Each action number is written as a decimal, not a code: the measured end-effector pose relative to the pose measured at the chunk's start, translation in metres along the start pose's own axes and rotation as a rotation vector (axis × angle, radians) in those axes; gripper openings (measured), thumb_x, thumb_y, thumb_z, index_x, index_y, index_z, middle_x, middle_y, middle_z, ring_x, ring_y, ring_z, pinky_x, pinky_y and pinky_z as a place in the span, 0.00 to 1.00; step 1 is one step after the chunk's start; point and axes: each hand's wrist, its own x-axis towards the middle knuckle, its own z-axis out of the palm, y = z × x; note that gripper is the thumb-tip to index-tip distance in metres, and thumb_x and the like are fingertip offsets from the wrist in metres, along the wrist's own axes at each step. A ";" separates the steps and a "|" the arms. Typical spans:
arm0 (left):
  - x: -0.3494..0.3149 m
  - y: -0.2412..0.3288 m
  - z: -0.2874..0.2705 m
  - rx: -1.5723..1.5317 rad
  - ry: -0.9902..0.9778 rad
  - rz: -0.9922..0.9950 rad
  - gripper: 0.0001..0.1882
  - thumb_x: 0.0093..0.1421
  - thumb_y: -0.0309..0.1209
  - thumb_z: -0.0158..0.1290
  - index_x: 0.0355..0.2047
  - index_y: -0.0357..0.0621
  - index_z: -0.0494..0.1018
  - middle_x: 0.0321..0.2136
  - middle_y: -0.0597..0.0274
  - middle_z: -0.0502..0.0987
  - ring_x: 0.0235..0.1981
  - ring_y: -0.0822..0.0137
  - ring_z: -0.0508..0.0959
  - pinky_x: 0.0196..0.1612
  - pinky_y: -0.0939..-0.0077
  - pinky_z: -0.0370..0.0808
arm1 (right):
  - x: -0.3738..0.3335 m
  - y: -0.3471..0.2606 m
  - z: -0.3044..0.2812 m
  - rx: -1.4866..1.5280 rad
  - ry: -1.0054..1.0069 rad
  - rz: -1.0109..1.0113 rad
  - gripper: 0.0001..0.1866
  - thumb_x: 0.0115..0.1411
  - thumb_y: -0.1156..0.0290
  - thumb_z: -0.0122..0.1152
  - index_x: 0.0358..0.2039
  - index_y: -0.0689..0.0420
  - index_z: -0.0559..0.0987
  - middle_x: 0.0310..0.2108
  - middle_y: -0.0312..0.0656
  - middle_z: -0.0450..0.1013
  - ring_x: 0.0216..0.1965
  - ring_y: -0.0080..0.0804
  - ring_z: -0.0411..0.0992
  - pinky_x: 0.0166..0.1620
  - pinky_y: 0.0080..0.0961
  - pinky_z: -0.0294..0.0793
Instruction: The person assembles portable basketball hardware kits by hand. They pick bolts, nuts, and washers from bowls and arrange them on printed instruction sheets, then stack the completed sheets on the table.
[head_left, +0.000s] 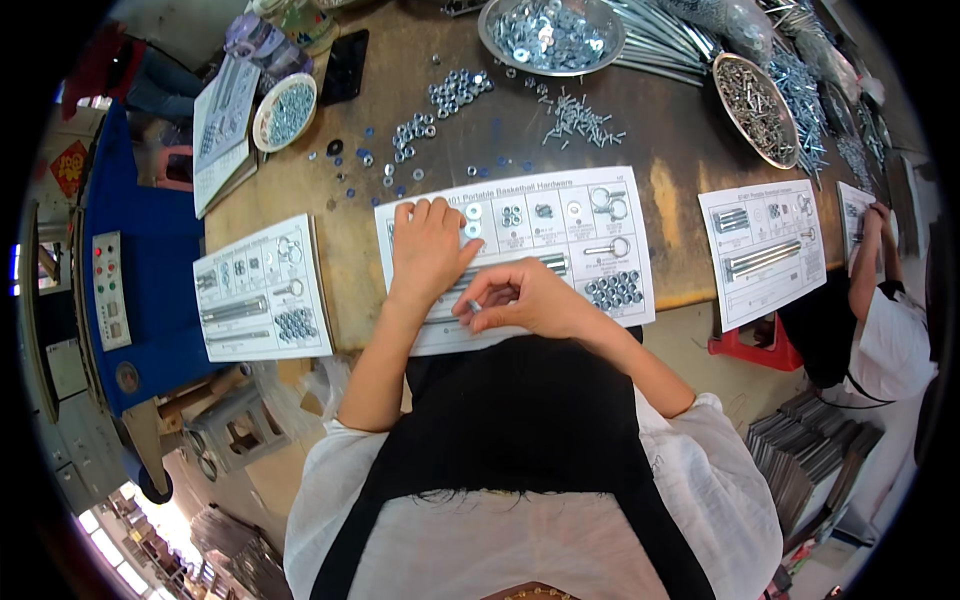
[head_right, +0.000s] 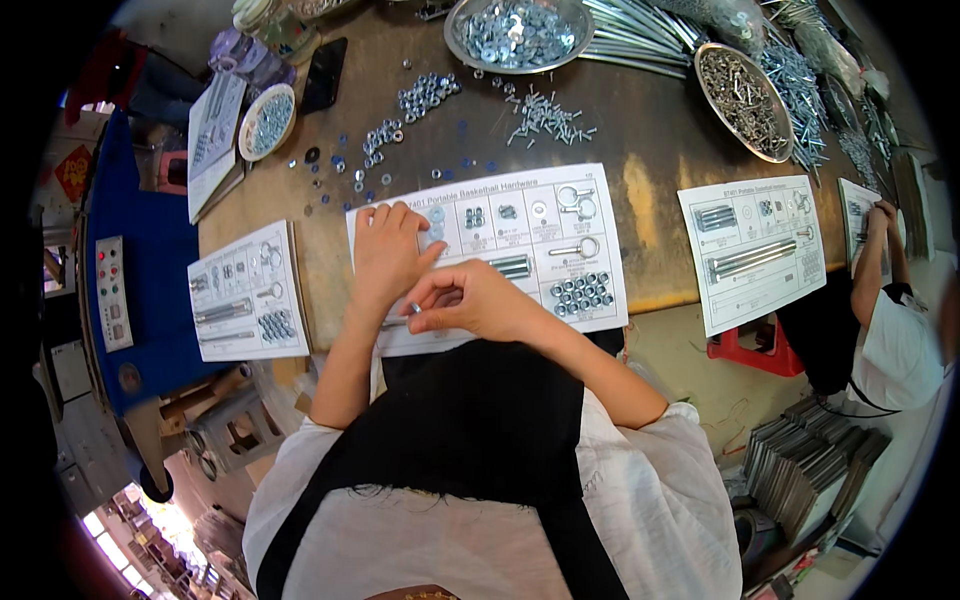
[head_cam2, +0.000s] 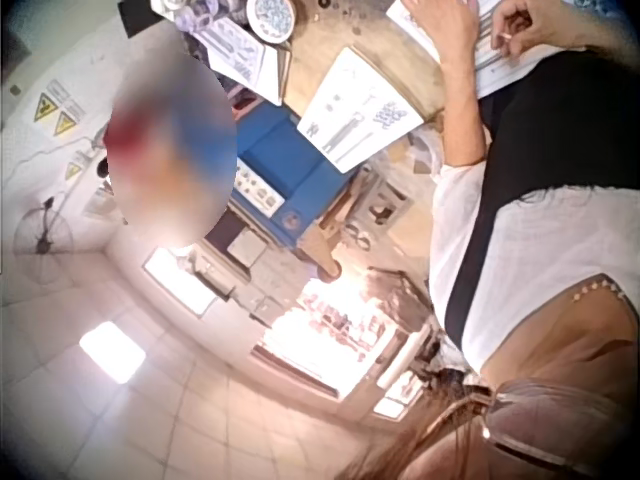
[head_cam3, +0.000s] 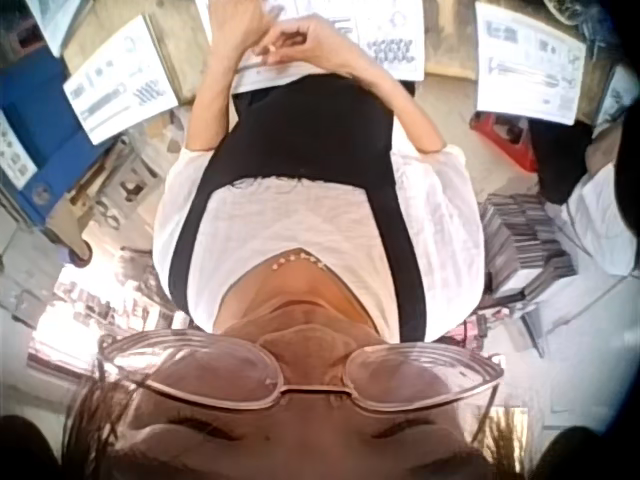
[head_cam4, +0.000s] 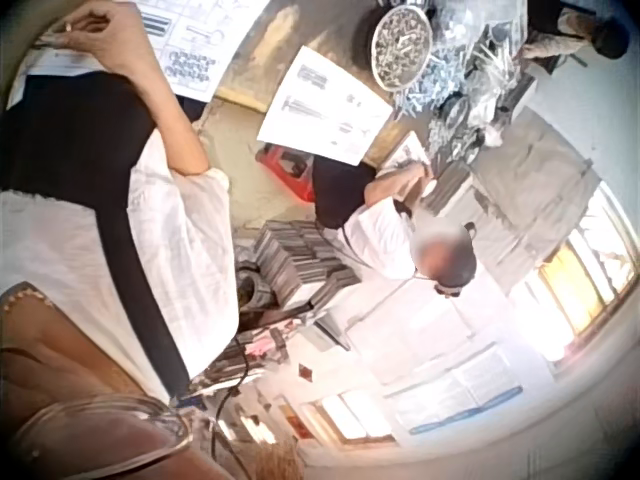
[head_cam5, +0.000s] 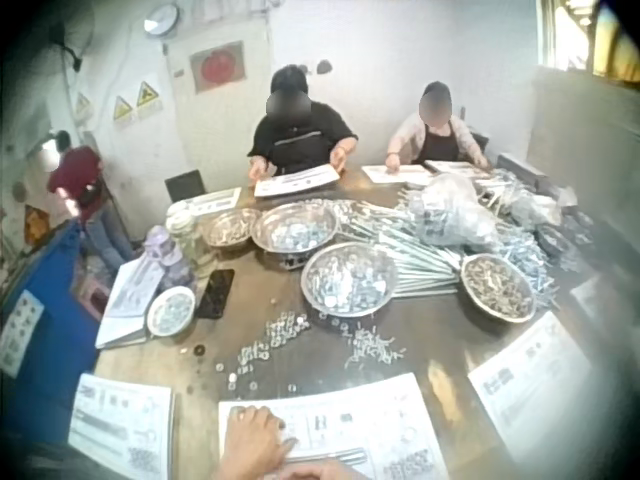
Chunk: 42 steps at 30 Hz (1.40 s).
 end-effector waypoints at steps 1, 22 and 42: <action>-0.001 0.002 -0.006 0.002 0.010 0.006 0.12 0.49 0.39 0.66 0.29 0.47 0.79 0.32 0.66 0.75 0.39 0.63 0.73 0.50 0.62 0.63 | -0.001 0.000 -0.001 0.019 0.017 0.005 0.10 0.56 0.75 0.73 0.39 0.60 0.84 0.33 0.36 0.81 0.35 0.18 0.78 0.42 0.16 0.76; -0.028 -0.009 -0.014 -0.210 0.250 -0.085 0.05 0.56 0.31 0.63 0.34 0.50 0.83 0.31 0.67 0.75 0.35 0.65 0.76 0.44 0.67 0.65 | 0.051 -0.081 -0.121 -0.369 0.633 -0.153 0.21 0.64 0.60 0.63 0.55 0.56 0.79 0.45 0.39 0.81 0.41 0.24 0.77 0.49 0.24 0.75; -0.190 0.027 -0.013 -1.028 0.214 -1.073 0.25 0.67 0.18 0.46 0.65 0.33 0.61 0.52 0.52 0.70 0.39 0.71 0.76 0.47 0.75 0.77 | -0.087 0.037 -0.165 -0.778 0.986 0.290 0.16 0.67 0.63 0.52 0.47 0.60 0.81 0.39 0.53 0.80 0.41 0.48 0.79 0.46 0.35 0.76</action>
